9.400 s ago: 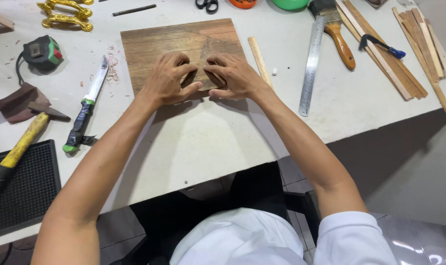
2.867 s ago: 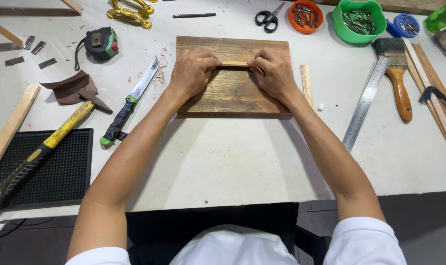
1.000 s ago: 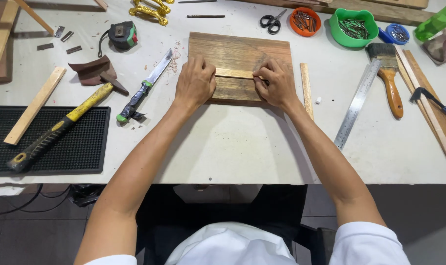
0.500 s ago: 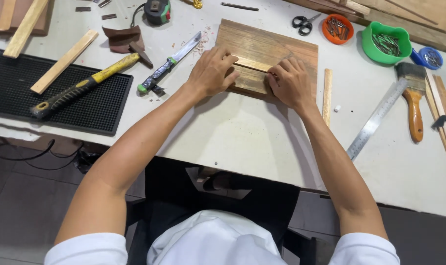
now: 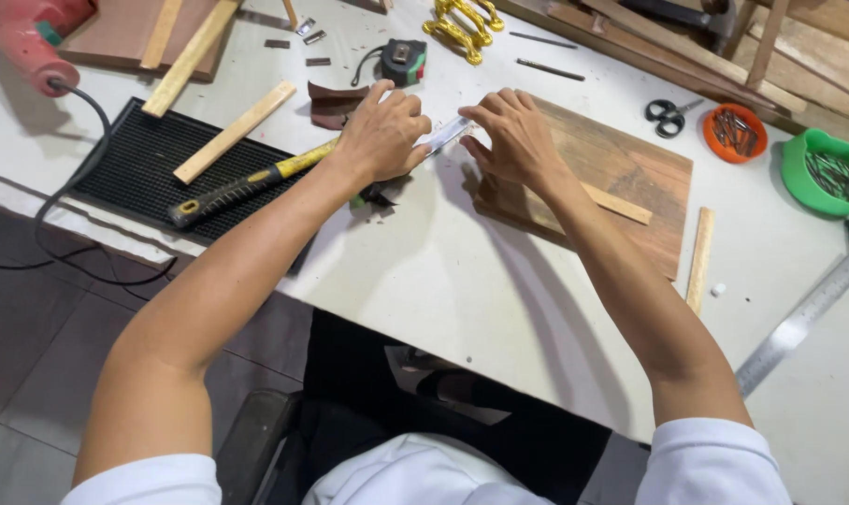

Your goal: Measuring and sanding small wooden pieces at a workbench.

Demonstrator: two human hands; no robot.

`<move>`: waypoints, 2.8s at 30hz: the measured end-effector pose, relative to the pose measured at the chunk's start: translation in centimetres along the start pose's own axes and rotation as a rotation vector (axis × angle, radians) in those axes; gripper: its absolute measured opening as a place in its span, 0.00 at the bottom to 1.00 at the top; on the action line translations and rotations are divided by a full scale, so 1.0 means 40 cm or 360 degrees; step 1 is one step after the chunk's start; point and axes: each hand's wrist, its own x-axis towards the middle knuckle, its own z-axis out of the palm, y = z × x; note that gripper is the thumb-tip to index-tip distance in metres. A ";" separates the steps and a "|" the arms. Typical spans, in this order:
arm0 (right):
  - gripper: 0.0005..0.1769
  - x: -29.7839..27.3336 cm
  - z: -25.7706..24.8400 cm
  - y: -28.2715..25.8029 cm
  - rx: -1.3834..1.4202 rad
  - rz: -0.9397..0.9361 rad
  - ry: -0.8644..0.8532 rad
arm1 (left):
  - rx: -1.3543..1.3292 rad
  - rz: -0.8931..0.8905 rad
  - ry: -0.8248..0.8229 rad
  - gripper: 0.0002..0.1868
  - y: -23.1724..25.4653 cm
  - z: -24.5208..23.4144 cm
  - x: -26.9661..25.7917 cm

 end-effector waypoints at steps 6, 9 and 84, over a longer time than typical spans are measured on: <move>0.22 0.121 0.053 0.039 0.0154 -0.0001 0.0047 | -0.0240 -0.0344 0.0071 0.22 -0.109 0.043 0.012; 0.25 0.177 0.116 0.077 0.0208 0.0014 0.0047 | -0.0191 -0.0429 0.0046 0.26 -0.160 0.073 0.045; 0.17 -0.571 -0.199 0.179 0.1801 0.1205 0.0398 | -0.1240 0.0056 -0.0365 0.25 0.540 0.012 0.403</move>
